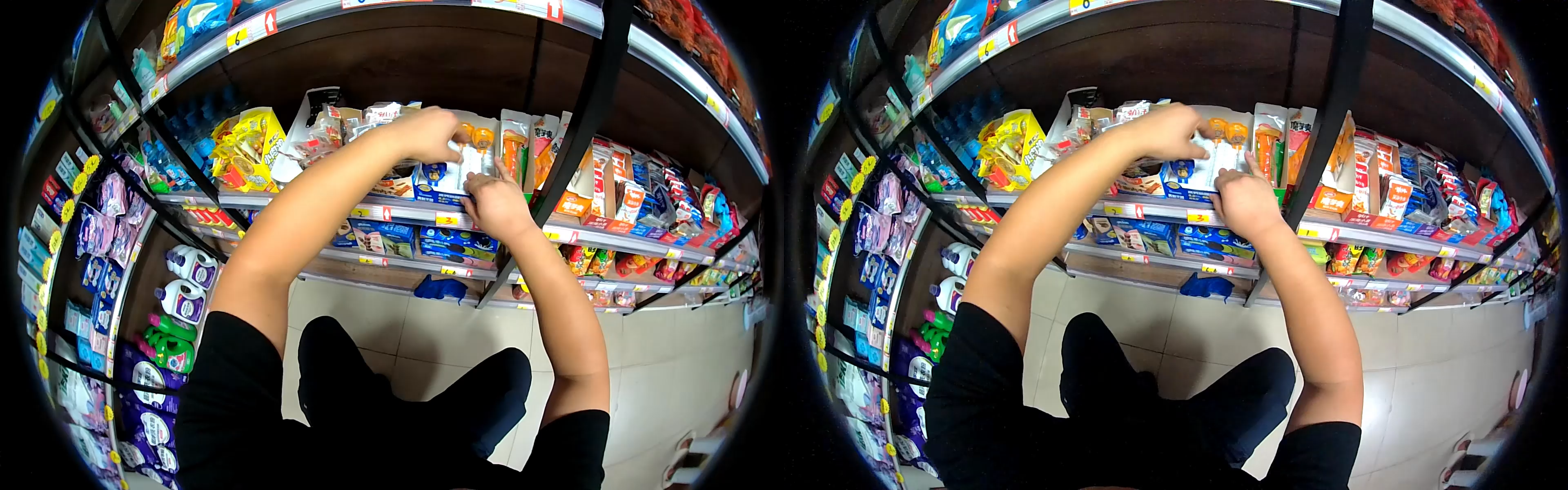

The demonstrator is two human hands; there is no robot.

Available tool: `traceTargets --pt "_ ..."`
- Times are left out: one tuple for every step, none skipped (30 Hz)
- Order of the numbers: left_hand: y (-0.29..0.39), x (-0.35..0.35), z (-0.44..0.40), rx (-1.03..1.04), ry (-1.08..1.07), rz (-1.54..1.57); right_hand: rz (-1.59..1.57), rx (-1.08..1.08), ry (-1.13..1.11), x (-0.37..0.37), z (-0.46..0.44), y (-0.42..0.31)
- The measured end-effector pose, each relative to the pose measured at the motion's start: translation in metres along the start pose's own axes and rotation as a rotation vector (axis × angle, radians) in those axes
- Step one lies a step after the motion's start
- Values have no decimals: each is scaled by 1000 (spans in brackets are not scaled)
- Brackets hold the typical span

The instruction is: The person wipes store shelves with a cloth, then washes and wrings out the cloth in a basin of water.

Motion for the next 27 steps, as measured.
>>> traceTargets --pt "-3 -5 -12 42 108 73 11 -3 4 -1 0 -1" --pt "-10 -4 -24 2 159 63 14 1 3 -4 -1 -2" --pt "-14 2 -38 5 161 65 49 10 -50 -2 -2 -4" --pt "-20 6 -50 -9 196 16 85 18 -103 0 -3 -7" --pt "-25 9 -61 -22 232 -33 89 19 -105 -2 -5 -11" --pt "-26 11 -69 -23 249 -27 99 32 -114 -4 -7 -14" --pt "-28 13 -77 -18 252 -24 109 48 -123 -4 -8 -16" --pt "-34 20 -84 -61 200 -10 102 38 -73 -5 -7 -21" --pt "-37 23 -89 -106 149 5 67 56 -40 -5 -7 -25" --pt "-39 26 -91 -157 84 9 44 109 -88 0 -5 -24" --pt "-39 27 -91 -157 85 15 19 162 -135 3 -4 -22" --pt "-40 29 -93 -147 77 -14 21 162 -140 6 -4 -21" --pt "-40 31 -94 -136 68 -44 18 151 -145 10 -4 -20" --pt "-41 33 -95 -136 67 -40 13 141 -149 13 -4 -19" --pt "-42 33 -94 -145 52 -17 13 143 -151 17 -5 -17" --pt "-42 32 -93 -154 38 4 17 135 -165 21 -7 -14" --pt "-43 33 -92 -155 38 4 21 127 -179 26 -8 -12" --pt "-44 32 -93 -127 68 11 21 125 -181 32 -8 -10" --pt "-44 32 -94 -98 98 17 34 73 -96 29 -8 -12" --pt "-47 35 -96 -100 98 21 46 20 -14 25 -6 -14" --pt "-48 35 -97 -97 96 27 46 17 -16 23 -6 -14" --pt "-49 34 -98 -96 96 31 39 21 -41 22 -7 -13" --pt "-51 34 -98 -101 94 32 28 26 -66 22 -7 -14" --pt "-48 29 -98 -99 106 16 25 25 -67 20 -7 -15" --pt "-45 22 -97 -96 119 0 19 29 -78 19 -7 -15" --pt "-42 17 -96 -98 118 -1 13 34 -88 18 -7 -15" --pt "-32 8 -90 -104 84 10 11 34 -88 16 -7 -15"
Point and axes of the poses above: each hand's wrist, its own z-axis away from the middle knuckle, its own x-axis out of the palm, y = z × x, the point moved 10 cm from there along -z, towards the middle knuckle, and after that the axes turned 14 degrees about x, right-handed, at the moved point
